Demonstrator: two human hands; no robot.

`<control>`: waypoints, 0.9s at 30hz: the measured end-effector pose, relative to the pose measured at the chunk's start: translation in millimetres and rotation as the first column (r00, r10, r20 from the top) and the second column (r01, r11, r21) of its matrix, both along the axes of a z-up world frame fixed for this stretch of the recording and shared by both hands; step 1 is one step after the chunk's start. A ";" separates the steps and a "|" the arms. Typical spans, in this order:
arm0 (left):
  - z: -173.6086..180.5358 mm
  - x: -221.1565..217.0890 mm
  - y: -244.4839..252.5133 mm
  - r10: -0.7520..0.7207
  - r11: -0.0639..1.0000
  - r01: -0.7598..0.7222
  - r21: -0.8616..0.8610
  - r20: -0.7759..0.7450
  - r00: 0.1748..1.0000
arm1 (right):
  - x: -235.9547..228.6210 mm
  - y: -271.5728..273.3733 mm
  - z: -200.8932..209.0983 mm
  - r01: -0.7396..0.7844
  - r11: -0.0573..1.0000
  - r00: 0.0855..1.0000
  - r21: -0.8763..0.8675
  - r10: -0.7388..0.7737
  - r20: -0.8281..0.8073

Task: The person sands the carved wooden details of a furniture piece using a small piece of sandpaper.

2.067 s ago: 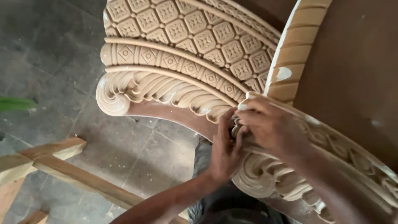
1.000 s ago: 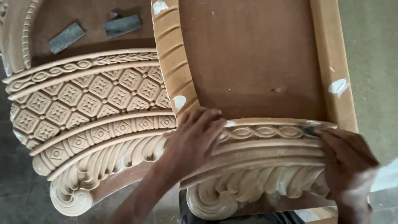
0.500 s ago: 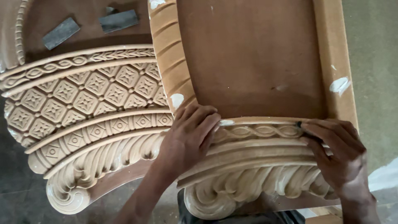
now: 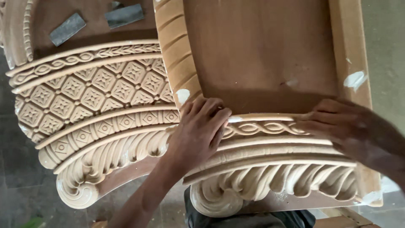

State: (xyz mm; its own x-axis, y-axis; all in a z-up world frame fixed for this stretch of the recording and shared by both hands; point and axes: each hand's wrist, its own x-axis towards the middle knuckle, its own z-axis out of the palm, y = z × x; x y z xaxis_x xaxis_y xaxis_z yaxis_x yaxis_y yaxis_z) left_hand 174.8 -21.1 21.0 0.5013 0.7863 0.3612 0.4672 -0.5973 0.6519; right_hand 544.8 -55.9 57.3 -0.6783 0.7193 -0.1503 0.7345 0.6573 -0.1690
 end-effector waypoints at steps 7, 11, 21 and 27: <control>-3.8 2.0 -1.9 0.011 1.000 -0.010 0.026 -0.045 0.999 | 2.7 -2.5 -13.9 -0.292 0.949 0.949 0.121 0.272 0.158; -4.9 0.0 -2.6 0.003 1.000 -0.003 -0.006 -0.071 0.997 | 14.6 11.0 -10.1 -0.447 0.895 0.846 0.006 0.421 0.328; -3.0 4.0 -4.4 0.011 0.998 -0.006 0.058 -0.084 0.996 | 29.7 1.1 -43.1 -0.237 0.971 0.944 0.028 0.224 0.242; -3.6 4.6 -5.6 0.022 1.000 -0.021 0.009 -0.103 0.994 | 19.5 9.9 -21.5 -0.149 0.980 0.985 -0.135 0.135 -0.109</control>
State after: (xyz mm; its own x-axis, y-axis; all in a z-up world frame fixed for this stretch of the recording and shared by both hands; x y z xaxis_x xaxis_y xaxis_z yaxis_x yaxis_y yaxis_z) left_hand 179.3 -26.7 17.5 0.5188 0.7947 0.3150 0.5446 -0.5913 0.5949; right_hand 564.3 -46.0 35.7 -0.7887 0.5905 -0.1710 0.6101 0.7178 -0.3355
